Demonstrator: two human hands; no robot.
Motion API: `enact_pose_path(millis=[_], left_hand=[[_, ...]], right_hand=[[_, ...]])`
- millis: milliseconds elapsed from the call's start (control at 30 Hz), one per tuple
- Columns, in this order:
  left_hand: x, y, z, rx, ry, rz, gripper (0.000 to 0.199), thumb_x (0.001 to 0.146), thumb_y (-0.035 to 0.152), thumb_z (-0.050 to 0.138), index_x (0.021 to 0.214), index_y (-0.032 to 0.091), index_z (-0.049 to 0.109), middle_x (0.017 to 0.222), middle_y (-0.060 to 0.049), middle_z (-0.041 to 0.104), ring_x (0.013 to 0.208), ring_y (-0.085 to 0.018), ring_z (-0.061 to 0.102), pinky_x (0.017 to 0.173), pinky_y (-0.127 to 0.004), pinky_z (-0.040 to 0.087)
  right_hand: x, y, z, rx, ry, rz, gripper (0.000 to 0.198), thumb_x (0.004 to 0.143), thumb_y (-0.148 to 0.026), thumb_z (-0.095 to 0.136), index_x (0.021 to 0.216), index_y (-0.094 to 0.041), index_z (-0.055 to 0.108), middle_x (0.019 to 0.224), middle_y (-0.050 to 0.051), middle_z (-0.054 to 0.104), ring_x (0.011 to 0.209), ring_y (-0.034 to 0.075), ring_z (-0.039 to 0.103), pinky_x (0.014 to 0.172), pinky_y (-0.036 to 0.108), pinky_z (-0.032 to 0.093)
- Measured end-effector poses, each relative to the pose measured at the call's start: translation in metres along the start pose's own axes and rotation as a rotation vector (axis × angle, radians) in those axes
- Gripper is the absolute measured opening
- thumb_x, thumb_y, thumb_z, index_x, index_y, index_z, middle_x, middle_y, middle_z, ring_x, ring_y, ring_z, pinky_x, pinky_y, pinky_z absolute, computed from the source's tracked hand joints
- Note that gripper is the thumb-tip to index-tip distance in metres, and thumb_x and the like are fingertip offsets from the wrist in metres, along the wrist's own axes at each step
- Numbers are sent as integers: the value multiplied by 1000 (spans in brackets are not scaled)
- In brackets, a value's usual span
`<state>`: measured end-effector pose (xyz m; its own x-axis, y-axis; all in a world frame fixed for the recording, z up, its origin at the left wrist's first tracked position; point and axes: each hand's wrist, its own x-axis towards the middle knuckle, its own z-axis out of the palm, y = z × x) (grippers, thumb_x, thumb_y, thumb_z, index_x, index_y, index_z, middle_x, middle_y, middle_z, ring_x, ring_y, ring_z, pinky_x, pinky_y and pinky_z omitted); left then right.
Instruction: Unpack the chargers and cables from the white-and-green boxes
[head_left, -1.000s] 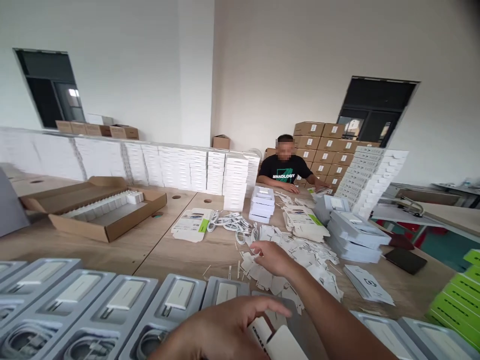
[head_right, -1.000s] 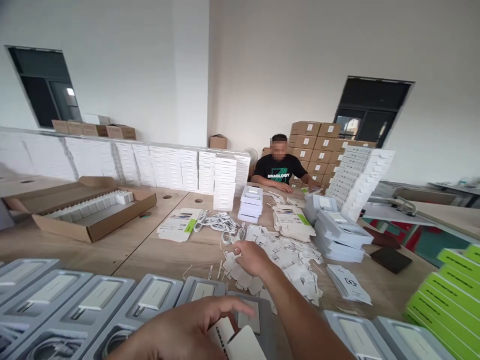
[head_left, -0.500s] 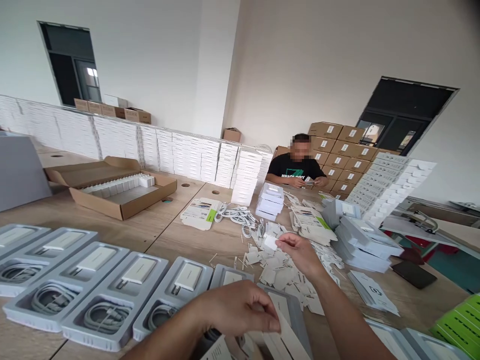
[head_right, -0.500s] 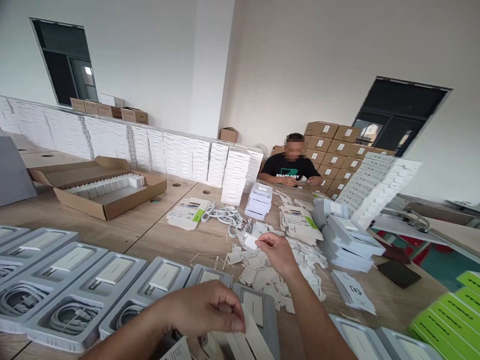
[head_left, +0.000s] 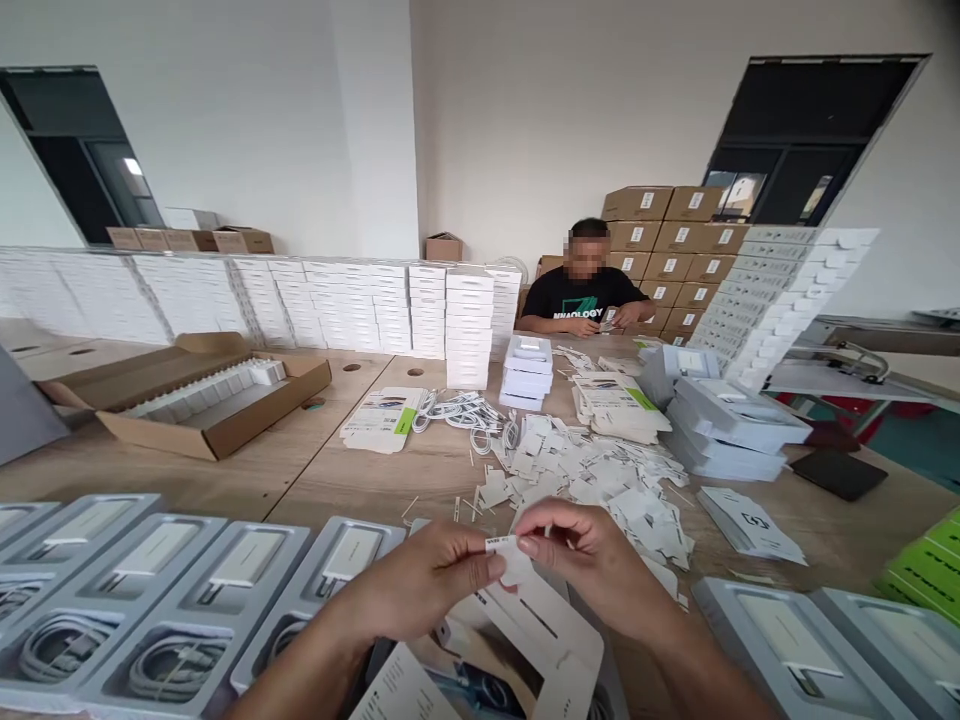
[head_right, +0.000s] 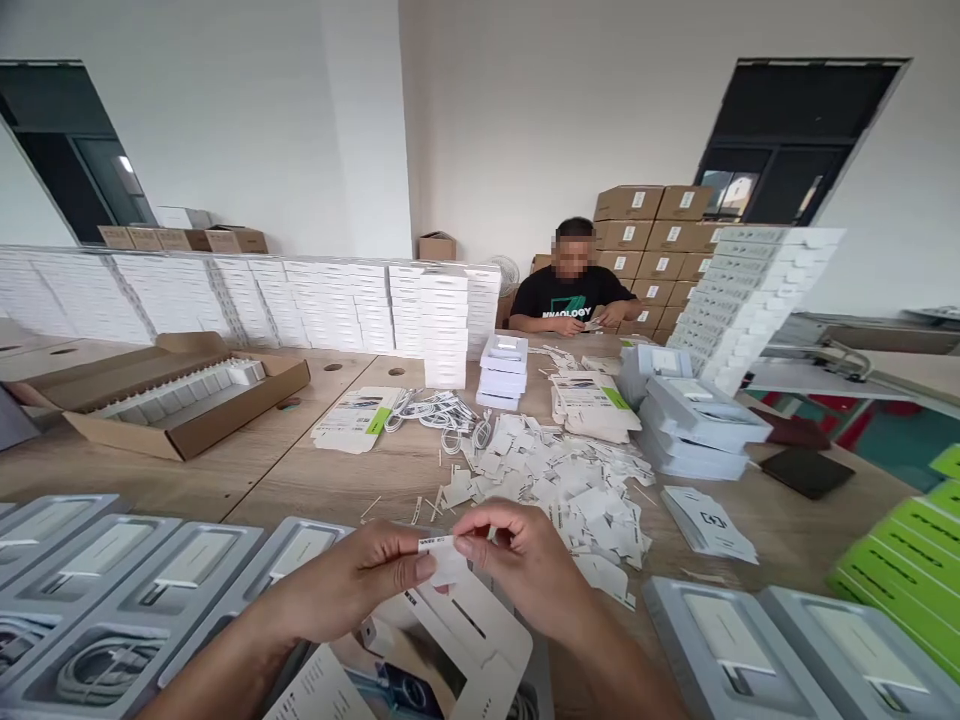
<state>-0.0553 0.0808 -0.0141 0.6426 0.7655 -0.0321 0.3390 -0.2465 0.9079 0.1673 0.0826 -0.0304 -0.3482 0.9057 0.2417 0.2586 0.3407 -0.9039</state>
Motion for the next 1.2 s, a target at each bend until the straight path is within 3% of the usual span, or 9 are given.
enact_pose_path(millis=[133, 300, 500, 700, 833, 933, 1000, 1067, 1200], left_hand=[[1, 1, 3, 31, -17, -36, 46, 90, 52, 46, 90, 16, 74, 75, -1, 65, 67, -15, 52, 64, -22, 38], [0, 5, 7, 93, -93, -50, 39, 90, 44, 48, 89, 16, 76, 66, 1, 61, 61, -12, 47, 59, -21, 34], [-2, 5, 8, 75, -81, -38, 38, 89, 43, 48, 89, 17, 77, 73, 0, 67, 64, -13, 52, 61, -21, 37], [0, 1, 8, 34, -82, -39, 36, 87, 43, 51, 86, 19, 78, 70, 0, 66, 64, -14, 53, 61, -22, 37], [1, 0, 5, 17, -69, -111, 39, 85, 46, 52, 85, 18, 78, 54, 2, 52, 53, -11, 41, 54, -22, 31], [1, 3, 2, 2, -72, -187, 38, 85, 45, 51, 86, 17, 78, 49, 6, 34, 48, -9, 28, 49, -23, 23], [1, 4, 0, 6, -75, -204, 37, 85, 43, 51, 85, 17, 77, 52, 6, 31, 49, -9, 26, 48, -23, 21], [2, 4, 0, 22, -68, -193, 37, 85, 43, 51, 84, 16, 77, 55, 5, 36, 52, -9, 29, 50, -23, 21], [3, -2, -1, 46, -23, -198, 39, 87, 46, 48, 86, 17, 75, 61, 4, 45, 55, -10, 33, 52, -22, 24]], right_hand=[[-7, -6, 5, -284, 32, -269, 17, 92, -25, 56, 100, -26, 70, 92, 3, 59, 83, 14, 59, 73, 26, 46], [-14, -12, 15, -442, -90, -315, 23, 97, -24, 45, 96, -24, 68, 83, 1, 60, 74, 13, 56, 65, 25, 42], [-14, -17, 18, -439, -109, -291, 24, 97, -20, 46, 84, -23, 66, 77, -1, 61, 70, 11, 56, 64, 24, 41], [-15, -21, 21, -396, -80, -215, 25, 87, -9, 51, 73, -22, 66, 71, -4, 63, 67, 10, 57, 64, 22, 41], [-15, -16, 15, -317, -9, -171, 22, 83, -10, 53, 82, -23, 71, 70, -3, 66, 64, 11, 59, 59, 22, 43], [-7, -3, 0, -167, 105, -7, 16, 85, -22, 55, 85, -22, 71, 70, -1, 68, 62, 13, 61, 55, 22, 46], [6, 11, -9, -103, 245, 104, 18, 87, -29, 55, 87, -22, 71, 70, 0, 69, 61, 15, 64, 53, 24, 49], [22, 28, -12, -153, 332, 130, 21, 86, -30, 54, 91, -21, 72, 75, 2, 72, 66, 17, 68, 58, 26, 53], [46, 52, -10, -331, 270, 72, 25, 79, -16, 59, 99, -20, 74, 96, 7, 75, 90, 23, 70, 82, 34, 55]])
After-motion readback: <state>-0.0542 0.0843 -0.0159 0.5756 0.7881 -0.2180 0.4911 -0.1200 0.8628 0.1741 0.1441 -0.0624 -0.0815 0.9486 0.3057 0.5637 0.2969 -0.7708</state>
